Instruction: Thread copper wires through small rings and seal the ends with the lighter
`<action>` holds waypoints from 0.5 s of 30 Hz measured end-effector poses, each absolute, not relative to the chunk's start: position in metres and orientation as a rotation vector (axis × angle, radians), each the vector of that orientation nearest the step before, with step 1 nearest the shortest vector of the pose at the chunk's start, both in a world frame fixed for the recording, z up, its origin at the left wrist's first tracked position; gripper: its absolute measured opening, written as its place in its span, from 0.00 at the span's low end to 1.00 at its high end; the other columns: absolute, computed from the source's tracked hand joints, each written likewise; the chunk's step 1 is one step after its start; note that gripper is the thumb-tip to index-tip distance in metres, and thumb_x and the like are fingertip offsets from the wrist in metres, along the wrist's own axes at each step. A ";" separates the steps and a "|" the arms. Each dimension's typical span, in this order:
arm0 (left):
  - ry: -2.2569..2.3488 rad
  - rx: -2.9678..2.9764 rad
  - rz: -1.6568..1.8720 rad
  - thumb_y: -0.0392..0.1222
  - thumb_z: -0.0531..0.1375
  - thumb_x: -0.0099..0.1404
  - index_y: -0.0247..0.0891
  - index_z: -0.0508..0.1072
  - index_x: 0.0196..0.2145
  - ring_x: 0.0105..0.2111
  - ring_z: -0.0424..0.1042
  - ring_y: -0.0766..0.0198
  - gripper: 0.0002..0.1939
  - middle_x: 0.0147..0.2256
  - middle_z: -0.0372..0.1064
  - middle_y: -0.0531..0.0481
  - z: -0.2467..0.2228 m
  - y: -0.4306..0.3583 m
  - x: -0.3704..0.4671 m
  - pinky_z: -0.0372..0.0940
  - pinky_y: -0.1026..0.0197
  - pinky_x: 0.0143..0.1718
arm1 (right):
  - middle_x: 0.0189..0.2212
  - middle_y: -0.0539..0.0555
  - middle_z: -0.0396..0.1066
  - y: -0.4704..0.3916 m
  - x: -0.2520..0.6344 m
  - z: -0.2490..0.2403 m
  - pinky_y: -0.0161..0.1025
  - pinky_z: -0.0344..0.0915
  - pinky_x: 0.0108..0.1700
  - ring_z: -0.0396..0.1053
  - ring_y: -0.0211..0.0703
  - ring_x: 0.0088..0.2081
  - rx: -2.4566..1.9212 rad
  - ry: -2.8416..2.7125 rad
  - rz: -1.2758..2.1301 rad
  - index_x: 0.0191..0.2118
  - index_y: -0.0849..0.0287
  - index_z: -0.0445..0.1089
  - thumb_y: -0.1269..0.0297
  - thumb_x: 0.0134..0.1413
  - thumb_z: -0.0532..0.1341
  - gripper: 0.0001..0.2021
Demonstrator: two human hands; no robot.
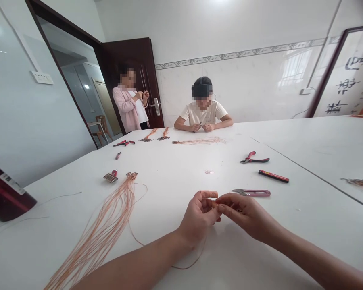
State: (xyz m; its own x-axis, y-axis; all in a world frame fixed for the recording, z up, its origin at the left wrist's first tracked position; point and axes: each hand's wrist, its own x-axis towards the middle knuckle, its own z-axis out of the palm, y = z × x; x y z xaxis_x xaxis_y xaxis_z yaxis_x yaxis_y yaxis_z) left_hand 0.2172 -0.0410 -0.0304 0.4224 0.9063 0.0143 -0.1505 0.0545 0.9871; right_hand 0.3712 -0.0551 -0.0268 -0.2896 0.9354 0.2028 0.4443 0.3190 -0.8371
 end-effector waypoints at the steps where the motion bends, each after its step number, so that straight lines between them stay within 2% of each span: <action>1: 0.764 1.268 0.945 0.44 0.61 0.52 0.38 0.63 0.39 0.26 0.62 0.69 0.17 0.25 0.62 0.54 -0.031 -0.041 0.217 0.58 0.62 0.30 | 0.27 0.52 0.69 -0.055 0.369 -0.028 0.38 0.62 0.29 0.66 0.39 0.29 -1.196 -1.835 0.911 0.33 0.57 0.67 0.55 0.54 0.50 0.13; 6: 0.734 1.327 0.952 0.41 0.59 0.54 0.38 0.63 0.39 0.26 0.62 0.70 0.14 0.27 0.62 0.53 -0.034 -0.040 0.218 0.58 0.62 0.32 | 0.25 0.51 0.66 -0.051 0.372 -0.033 0.39 0.65 0.33 0.65 0.38 0.28 -1.178 -1.595 0.976 0.27 0.59 0.65 0.53 0.52 0.53 0.14; 11: 0.731 1.488 0.960 0.40 0.58 0.55 0.38 0.63 0.40 0.28 0.62 0.69 0.14 0.30 0.63 0.51 -0.032 -0.041 0.214 0.59 0.61 0.32 | 0.35 0.55 0.68 -0.040 0.387 -0.022 0.43 0.67 0.40 0.68 0.41 0.36 -0.940 -1.004 1.115 0.32 0.61 0.64 0.55 0.49 0.57 0.12; 13: 0.749 1.595 0.970 0.40 0.57 0.56 0.39 0.63 0.41 0.29 0.63 0.68 0.14 0.31 0.63 0.50 -0.030 -0.042 0.211 0.59 0.62 0.32 | 0.30 0.52 0.67 -0.035 0.400 -0.009 0.42 0.68 0.39 0.68 0.38 0.33 -0.783 -0.775 1.088 0.29 0.61 0.63 0.59 0.47 0.60 0.10; 15: 0.766 1.696 0.982 0.40 0.56 0.56 0.39 0.63 0.41 0.29 0.63 0.68 0.14 0.31 0.64 0.50 -0.030 -0.044 0.210 0.59 0.63 0.31 | 0.23 0.48 0.63 -0.035 0.415 0.009 0.34 0.68 0.32 0.65 0.31 0.26 -0.648 -0.624 0.996 0.26 0.61 0.62 0.64 0.45 0.62 0.08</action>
State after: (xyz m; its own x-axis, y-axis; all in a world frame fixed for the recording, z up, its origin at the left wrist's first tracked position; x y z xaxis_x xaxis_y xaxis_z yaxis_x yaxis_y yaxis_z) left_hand 0.2097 -0.0441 -0.0298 0.4713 0.8446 0.2541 0.0403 -0.3084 0.9504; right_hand 0.4147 -0.0350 0.0094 0.4064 0.8966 0.1760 -0.5495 0.3937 -0.7369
